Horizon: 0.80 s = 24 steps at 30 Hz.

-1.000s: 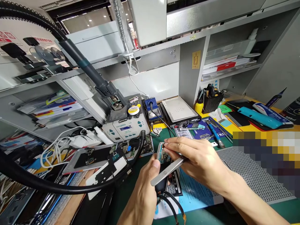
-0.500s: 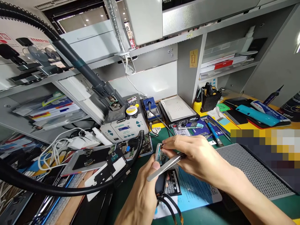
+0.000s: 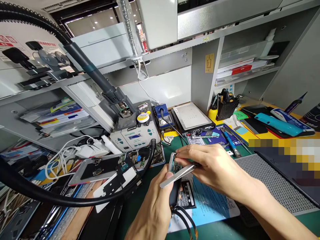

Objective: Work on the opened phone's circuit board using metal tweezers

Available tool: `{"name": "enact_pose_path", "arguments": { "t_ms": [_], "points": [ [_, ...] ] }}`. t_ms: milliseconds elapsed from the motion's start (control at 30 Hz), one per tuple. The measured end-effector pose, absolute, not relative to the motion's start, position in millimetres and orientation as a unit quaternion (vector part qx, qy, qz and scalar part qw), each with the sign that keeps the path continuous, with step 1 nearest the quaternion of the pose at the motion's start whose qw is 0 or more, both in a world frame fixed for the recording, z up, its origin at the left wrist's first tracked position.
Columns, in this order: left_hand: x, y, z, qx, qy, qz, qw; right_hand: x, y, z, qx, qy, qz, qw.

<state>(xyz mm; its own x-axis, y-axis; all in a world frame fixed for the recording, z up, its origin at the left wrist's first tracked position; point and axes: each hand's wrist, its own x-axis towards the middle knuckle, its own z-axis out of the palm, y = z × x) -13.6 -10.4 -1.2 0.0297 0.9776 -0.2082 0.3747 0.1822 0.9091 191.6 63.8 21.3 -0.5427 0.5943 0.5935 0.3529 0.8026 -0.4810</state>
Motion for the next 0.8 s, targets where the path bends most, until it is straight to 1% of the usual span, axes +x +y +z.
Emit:
{"name": "enact_pose_path", "arguments": {
  "t_ms": [200,333,467,633,800],
  "points": [
    [-13.0,-12.7,1.5,0.539,0.637,0.295,0.466,193.2,65.0,26.5,-0.275,-0.865,0.155,0.389],
    [-15.9,-17.2,-1.5,0.579,0.621,0.265,0.457,196.2,66.2,31.3,-0.276,-0.868,0.158,0.381],
    [-20.1,-18.0,-4.3,0.574,0.631,0.266,0.449,198.0,66.7,34.1,-0.278,-0.871,0.167,0.369],
    [-19.5,-21.7,-3.9,0.617,0.588,0.316,0.417,197.4,67.1,34.8,-0.282,-0.871,0.184,0.358],
    [-6.7,-25.2,7.4,0.554,0.609,0.38,0.422,195.8,69.8,33.5,-0.298,-0.863,0.204,0.354]
  ]
}}
